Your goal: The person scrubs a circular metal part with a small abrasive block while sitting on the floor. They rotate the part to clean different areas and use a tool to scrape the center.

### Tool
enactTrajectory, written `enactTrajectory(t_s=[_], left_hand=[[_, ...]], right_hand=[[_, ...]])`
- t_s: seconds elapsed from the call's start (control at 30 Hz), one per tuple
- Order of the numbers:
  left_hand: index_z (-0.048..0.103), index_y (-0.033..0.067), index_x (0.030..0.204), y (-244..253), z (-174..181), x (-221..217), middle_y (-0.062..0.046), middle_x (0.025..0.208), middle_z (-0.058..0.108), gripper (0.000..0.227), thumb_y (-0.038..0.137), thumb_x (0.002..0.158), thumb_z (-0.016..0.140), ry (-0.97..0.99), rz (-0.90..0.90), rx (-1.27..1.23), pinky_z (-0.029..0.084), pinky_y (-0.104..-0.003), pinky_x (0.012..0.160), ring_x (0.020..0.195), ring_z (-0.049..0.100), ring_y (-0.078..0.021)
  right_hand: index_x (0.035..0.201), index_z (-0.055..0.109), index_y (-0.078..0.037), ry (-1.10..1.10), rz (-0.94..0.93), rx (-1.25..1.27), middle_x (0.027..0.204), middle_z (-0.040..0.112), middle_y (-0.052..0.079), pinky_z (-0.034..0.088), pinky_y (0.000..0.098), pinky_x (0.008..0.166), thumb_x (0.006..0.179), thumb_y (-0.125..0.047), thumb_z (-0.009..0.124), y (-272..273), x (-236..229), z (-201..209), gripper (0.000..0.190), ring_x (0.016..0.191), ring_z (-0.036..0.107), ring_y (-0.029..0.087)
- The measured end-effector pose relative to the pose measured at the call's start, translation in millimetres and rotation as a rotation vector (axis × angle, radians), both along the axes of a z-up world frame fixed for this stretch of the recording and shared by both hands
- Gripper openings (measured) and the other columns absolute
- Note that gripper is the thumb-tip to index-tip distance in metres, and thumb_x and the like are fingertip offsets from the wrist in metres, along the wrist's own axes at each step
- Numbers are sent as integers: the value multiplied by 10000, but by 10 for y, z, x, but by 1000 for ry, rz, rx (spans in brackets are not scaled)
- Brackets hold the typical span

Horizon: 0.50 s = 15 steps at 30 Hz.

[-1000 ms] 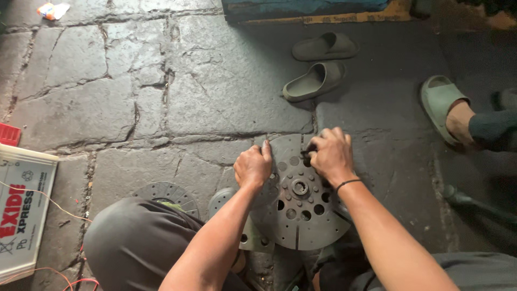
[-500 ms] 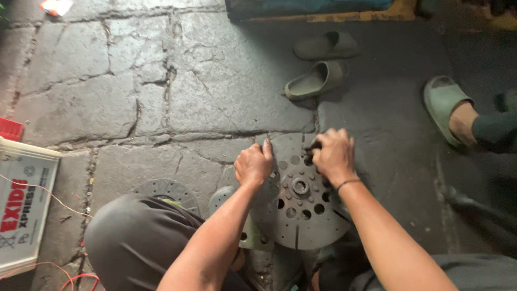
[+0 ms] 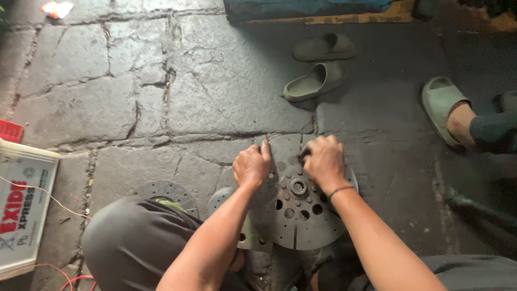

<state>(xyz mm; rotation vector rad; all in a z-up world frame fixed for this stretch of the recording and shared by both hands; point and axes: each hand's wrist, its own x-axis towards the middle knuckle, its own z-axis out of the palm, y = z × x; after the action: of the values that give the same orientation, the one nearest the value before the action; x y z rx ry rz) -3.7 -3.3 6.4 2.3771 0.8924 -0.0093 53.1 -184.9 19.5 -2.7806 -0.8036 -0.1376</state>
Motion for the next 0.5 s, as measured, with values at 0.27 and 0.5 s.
enactTrajectory(t_s=[0.27, 0.5], left_hand=[[773, 72, 907, -6, -109, -24, -259, 937, 726, 547, 543, 972, 503, -46, -7, 36, 535, -567, 843, 927, 693, -474], [774, 69, 903, -14, -61, 18, -250, 923, 730, 567, 552, 964, 483, -16, 15, -14, 535, -550, 865, 938, 699, -459]], right_hand=[[837, 709, -91, -13, 47, -8, 945, 669, 128, 475, 484, 896, 692, -164, 754, -50, -31, -179, 169, 997, 596, 339], [880, 730, -138, 68, -38, 11, 951, 677, 72, 475, 456, 894, 723, -200, 777, -4, 64, -104, 175, 1010, 600, 295]])
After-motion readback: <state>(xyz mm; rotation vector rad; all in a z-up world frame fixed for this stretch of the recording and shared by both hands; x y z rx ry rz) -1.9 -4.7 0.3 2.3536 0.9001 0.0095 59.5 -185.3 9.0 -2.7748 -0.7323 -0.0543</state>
